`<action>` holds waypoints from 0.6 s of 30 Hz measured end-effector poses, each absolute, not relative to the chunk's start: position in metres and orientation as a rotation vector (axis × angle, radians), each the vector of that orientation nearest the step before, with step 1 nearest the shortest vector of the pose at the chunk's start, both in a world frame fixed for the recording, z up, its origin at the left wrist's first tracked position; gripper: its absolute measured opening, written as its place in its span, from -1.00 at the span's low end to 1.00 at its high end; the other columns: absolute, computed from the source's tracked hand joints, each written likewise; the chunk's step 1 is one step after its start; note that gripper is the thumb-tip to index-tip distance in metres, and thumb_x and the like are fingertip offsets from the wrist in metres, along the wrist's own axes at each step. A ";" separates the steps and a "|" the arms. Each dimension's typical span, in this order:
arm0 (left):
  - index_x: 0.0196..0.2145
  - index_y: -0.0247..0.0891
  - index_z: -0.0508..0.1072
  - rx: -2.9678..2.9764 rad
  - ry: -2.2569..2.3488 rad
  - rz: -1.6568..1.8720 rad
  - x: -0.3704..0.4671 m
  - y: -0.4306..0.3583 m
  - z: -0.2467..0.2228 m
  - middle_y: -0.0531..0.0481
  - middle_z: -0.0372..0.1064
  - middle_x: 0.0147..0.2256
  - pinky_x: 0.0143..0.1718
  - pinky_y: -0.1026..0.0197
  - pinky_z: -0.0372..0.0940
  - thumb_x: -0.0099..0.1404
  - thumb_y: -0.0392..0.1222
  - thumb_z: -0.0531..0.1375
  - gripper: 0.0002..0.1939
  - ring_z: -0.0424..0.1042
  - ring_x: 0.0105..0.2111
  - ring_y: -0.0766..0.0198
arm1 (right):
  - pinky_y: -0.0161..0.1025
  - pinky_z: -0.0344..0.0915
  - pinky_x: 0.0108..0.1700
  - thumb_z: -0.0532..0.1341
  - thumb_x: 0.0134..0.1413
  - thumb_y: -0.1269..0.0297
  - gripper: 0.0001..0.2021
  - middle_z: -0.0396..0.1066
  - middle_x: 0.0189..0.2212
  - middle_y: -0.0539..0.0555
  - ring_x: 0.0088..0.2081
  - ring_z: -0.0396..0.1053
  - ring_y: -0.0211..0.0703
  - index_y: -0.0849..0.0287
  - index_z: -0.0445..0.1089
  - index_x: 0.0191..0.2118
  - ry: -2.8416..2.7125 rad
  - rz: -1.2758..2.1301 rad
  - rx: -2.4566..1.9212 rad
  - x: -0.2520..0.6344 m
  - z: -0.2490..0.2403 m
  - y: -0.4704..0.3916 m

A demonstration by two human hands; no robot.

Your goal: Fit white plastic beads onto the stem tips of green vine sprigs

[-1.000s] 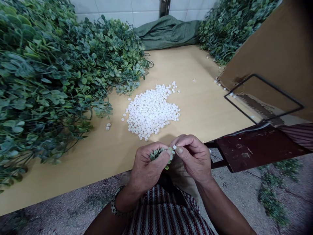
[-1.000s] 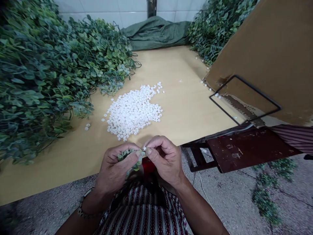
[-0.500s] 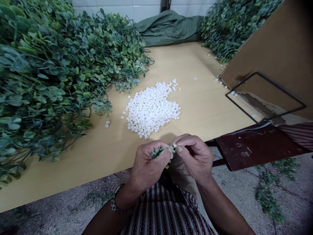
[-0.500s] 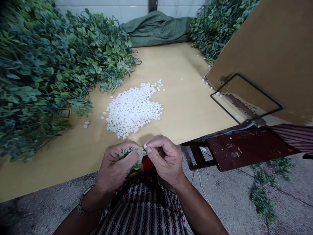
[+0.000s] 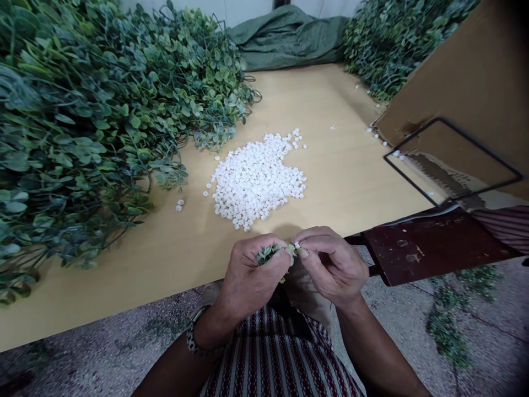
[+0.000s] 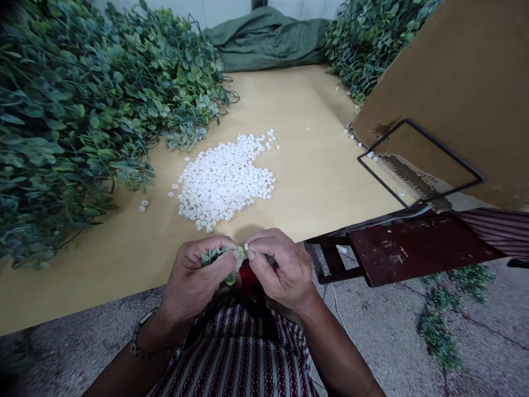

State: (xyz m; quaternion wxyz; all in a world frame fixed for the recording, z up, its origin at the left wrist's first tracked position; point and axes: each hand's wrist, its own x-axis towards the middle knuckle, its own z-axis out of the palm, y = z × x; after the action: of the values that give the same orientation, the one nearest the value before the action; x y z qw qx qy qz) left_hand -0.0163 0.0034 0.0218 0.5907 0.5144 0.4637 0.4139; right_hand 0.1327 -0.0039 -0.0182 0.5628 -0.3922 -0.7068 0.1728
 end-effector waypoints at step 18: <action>-0.58 -0.34 0.41 1.267 1.006 1.045 -0.015 0.005 0.019 0.13 0.19 -0.61 -0.56 0.40 0.08 0.15 -0.37 0.13 -0.82 0.11 -0.58 0.46 | -0.27 0.43 -0.40 0.21 0.04 0.62 -0.79 0.49 -0.42 0.09 -0.35 0.49 -0.17 0.19 0.41 -0.25 -1.730 0.300 -0.878 0.131 -0.018 -0.003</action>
State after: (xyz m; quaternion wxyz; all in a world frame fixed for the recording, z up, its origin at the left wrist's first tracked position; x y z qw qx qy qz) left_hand -0.0152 0.0054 0.0188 0.5712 0.5399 0.4286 0.4456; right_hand 0.1313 -0.0034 -0.0184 0.5559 -0.3719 -0.7325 0.1268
